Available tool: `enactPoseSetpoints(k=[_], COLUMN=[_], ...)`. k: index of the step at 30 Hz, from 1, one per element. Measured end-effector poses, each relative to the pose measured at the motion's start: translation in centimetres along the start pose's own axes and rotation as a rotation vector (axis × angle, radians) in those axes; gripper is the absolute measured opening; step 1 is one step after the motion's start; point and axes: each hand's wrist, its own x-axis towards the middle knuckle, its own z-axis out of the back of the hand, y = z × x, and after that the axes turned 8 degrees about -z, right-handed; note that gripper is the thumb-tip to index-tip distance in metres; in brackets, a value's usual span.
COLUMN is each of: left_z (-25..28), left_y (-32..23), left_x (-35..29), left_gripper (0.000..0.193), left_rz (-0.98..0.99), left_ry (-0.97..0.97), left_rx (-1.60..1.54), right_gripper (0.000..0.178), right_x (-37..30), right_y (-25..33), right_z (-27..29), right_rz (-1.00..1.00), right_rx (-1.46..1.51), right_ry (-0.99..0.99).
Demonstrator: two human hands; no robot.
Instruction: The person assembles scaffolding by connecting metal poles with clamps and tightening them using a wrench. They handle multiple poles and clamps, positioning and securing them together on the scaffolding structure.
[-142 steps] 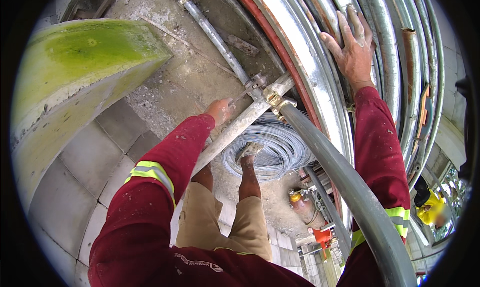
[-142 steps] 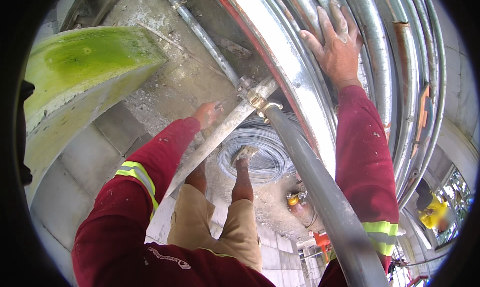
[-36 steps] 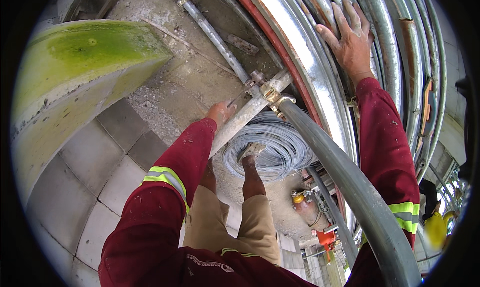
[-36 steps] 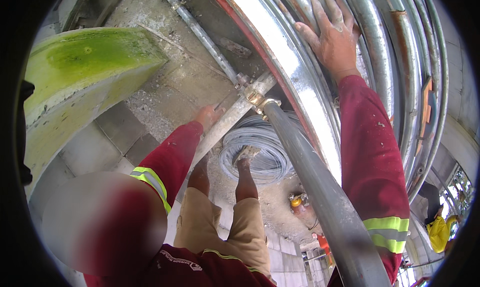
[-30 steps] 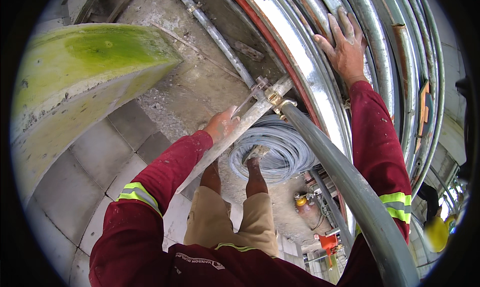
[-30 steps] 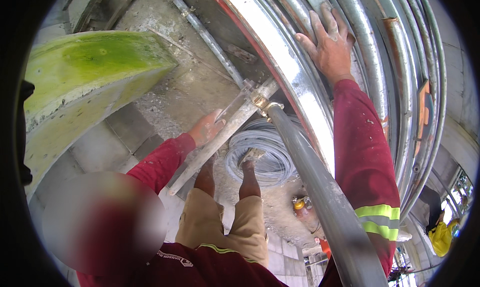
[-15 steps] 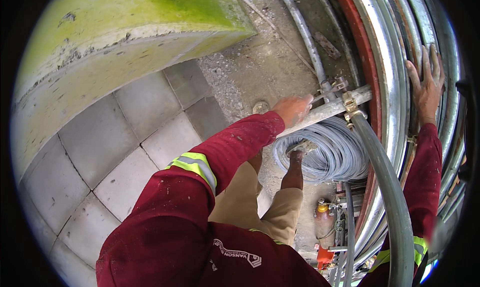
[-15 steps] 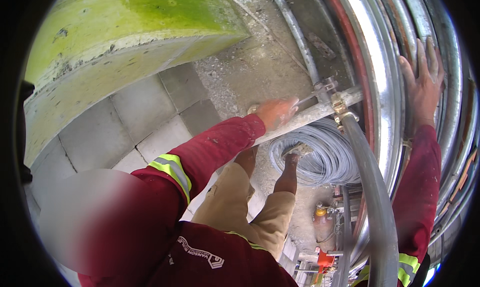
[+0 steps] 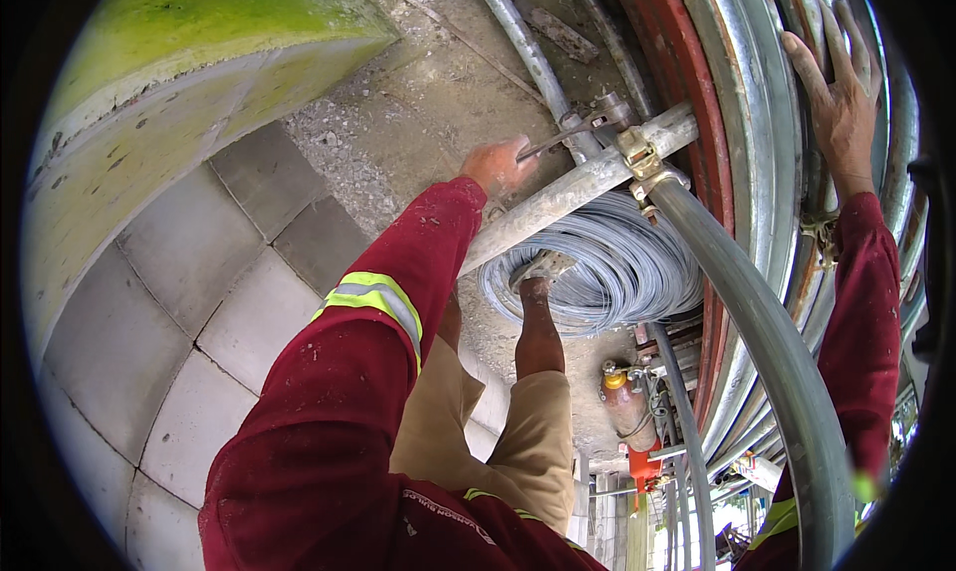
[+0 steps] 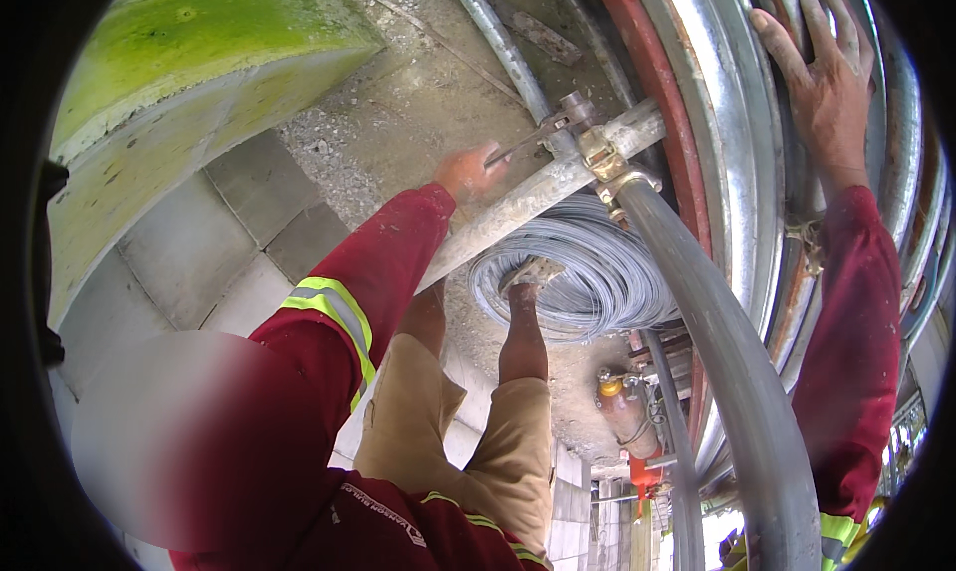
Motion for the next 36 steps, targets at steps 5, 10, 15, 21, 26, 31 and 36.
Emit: enactPoseSetpoints(k=[5,10,15,21,26,31,36], left_z=[1.3,8.6,15.8,13.4,13.1,12.0,6.9], left_y=[-2.1,-10.2,-15.8,-14.2,-13.0,-12.3,-6.7], left_x=[-2.7,-9.2,-8.3,-9.6,-9.8,-9.1,-8.1], left_gripper=[0.045,0.029,0.038,0.032,0.036,0.036,0.035], left_rz=[0.075,-0.104,-0.151,-0.225,-0.190,-0.153,-0.079], left_ry=[0.062,-0.063,0.227,0.000,0.104,0.148,0.160], left_rx=[-0.148,-0.231,-0.107,-0.124,0.047,0.137,0.131], right_gripper=[0.070,0.076,0.074,0.073,0.073,0.073,0.076], right_x=[-0.6,-1.3,-1.0,-0.7,-0.6,-1.1,-1.1], right_y=[0.3,-0.2,0.6,0.4,0.9,0.3,0.5], right_z=[0.7,0.7,0.6,1.0,0.8,0.9,1.3], right_rz=[0.010,-0.092,-0.096,-0.072,-0.097,-0.104,-0.110], right_rx=[0.019,-0.010,-0.003,0.028,0.002,-0.009,0.056], right_ry=[0.029,0.069,0.074,0.052,0.073,0.071,0.101])
